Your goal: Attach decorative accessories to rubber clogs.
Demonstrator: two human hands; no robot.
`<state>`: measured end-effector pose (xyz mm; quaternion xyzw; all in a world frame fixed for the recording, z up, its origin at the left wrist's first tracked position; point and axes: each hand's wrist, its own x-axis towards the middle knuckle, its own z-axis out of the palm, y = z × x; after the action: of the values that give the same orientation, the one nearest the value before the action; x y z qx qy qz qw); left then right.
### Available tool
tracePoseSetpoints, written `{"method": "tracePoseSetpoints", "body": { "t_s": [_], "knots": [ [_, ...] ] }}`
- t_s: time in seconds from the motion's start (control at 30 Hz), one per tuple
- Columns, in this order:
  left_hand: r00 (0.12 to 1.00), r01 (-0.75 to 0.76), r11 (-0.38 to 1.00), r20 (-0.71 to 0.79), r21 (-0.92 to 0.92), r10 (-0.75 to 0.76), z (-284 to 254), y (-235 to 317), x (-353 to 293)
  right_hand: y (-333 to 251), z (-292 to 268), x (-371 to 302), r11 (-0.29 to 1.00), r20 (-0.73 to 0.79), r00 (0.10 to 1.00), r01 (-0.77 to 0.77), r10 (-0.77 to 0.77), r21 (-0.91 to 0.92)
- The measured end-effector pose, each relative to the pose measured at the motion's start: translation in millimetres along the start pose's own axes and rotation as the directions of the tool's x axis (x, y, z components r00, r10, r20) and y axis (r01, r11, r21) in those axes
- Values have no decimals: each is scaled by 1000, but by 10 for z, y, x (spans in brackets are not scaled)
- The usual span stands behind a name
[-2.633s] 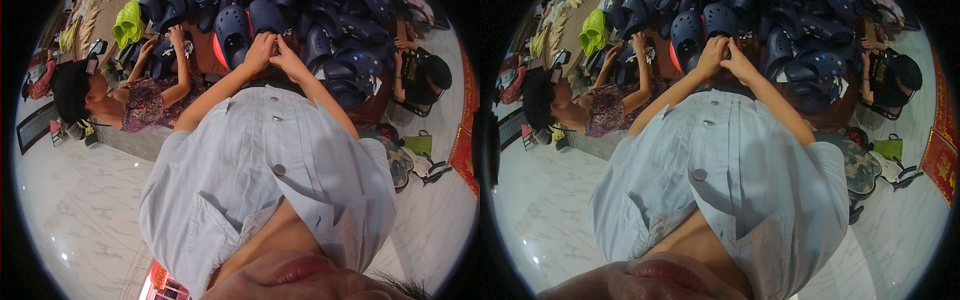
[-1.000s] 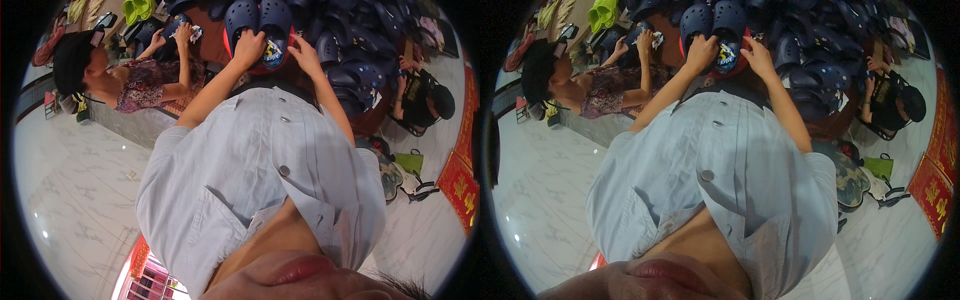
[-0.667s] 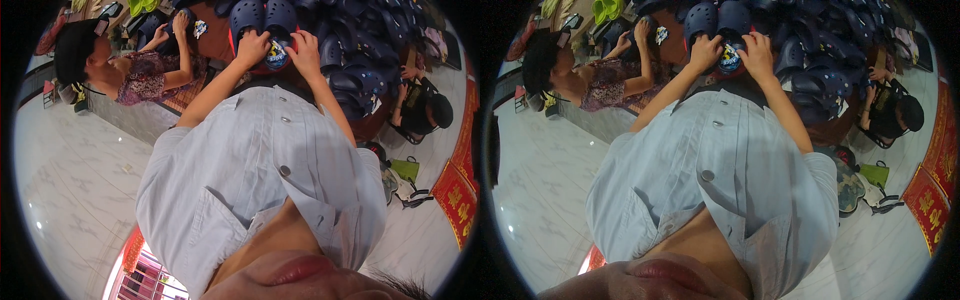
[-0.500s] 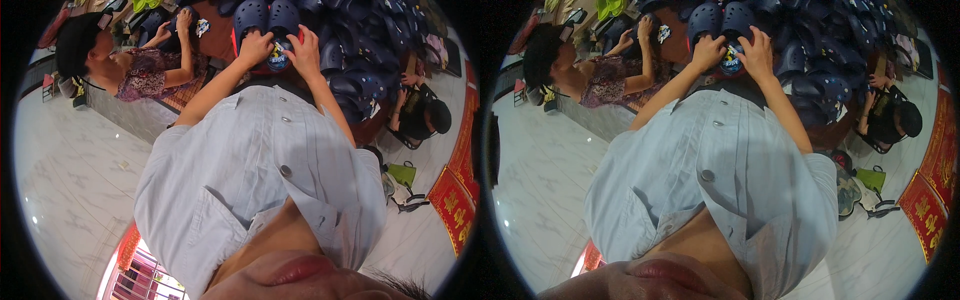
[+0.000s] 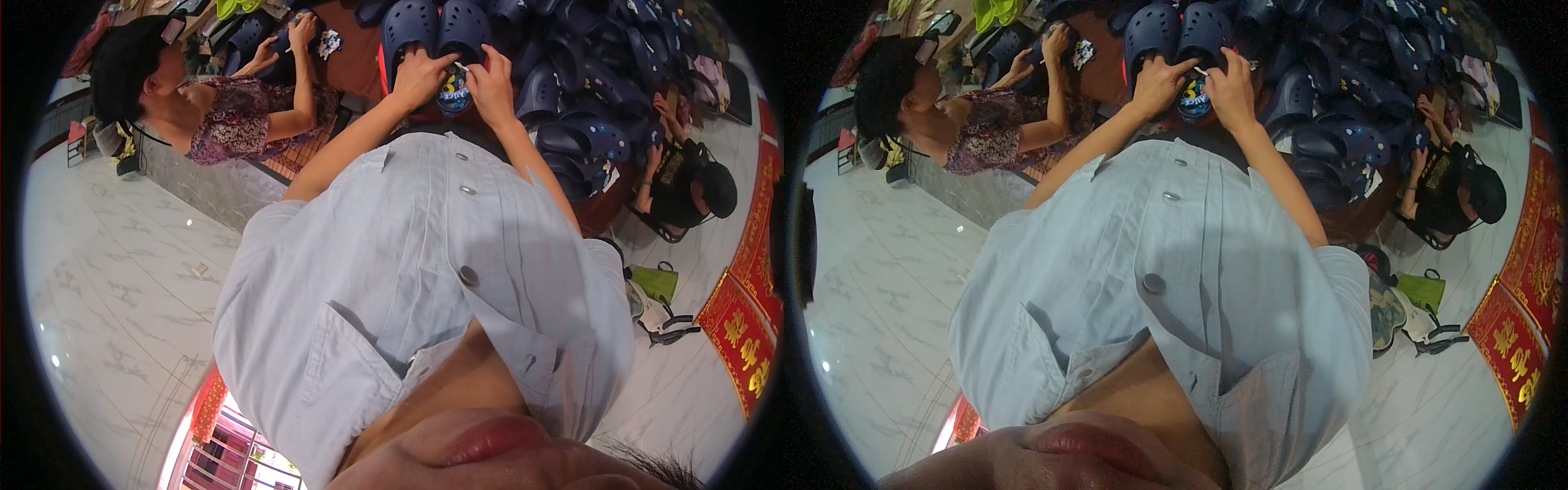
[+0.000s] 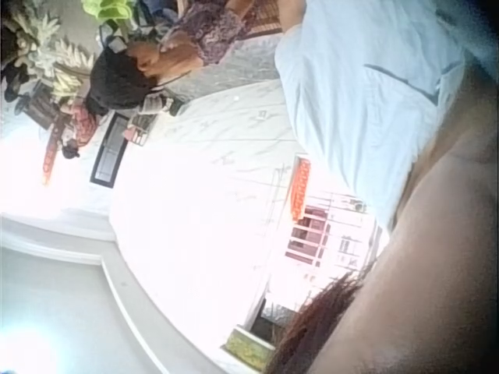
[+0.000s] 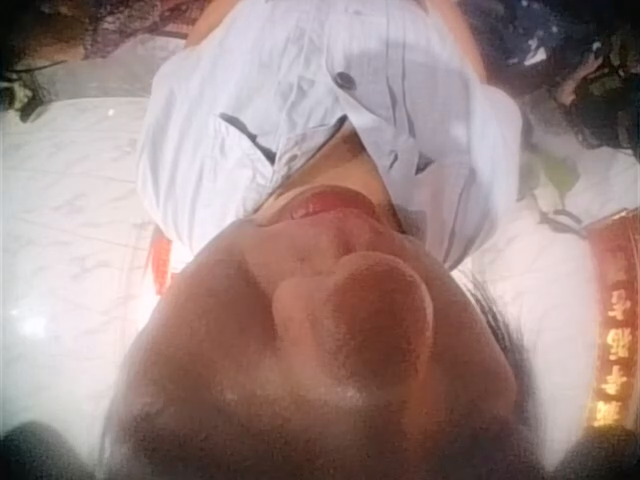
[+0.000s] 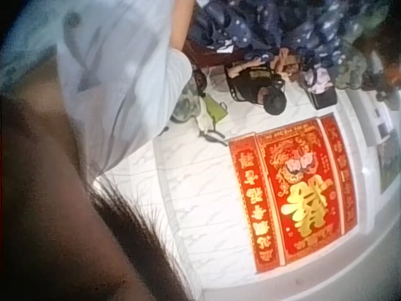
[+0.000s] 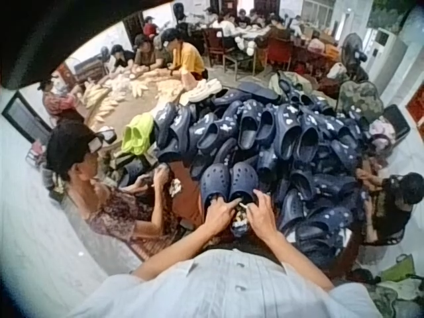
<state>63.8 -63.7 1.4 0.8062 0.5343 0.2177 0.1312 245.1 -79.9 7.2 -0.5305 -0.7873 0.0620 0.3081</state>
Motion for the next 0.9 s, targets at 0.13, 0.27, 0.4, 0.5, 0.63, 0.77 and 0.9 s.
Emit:
{"method": "tracePoseSetpoints", "body": {
  "t_s": [0.13,0.27,0.4,0.5,0.63,0.77,0.9],
  "knots": [
    [998,11,1000,60,4,-11,-32,20,0,21,-44,12,985,-125,986,-91,109,145],
    [998,13,1000,60,-5,-13,29,-17,-14,88,-80,-8,880,-162,925,-258,344,400],
    [1000,-13,1000,3,15,12,60,-3,-21,284,-12,-92,410,127,766,-468,631,783],
    [1000,-2,1000,-11,0,2,100,-26,-43,336,-52,-125,126,316,707,-497,633,859],
    [999,27,999,30,-26,-26,113,-53,-61,370,-55,-151,30,382,667,-518,640,855],
    [999,24,999,-41,-31,-26,105,-28,-60,397,-27,-172,-26,364,633,-478,683,878],
    [998,37,999,-55,-18,-38,113,-22,-56,497,-11,-112,1,296,620,-433,727,902]
  ]
}}
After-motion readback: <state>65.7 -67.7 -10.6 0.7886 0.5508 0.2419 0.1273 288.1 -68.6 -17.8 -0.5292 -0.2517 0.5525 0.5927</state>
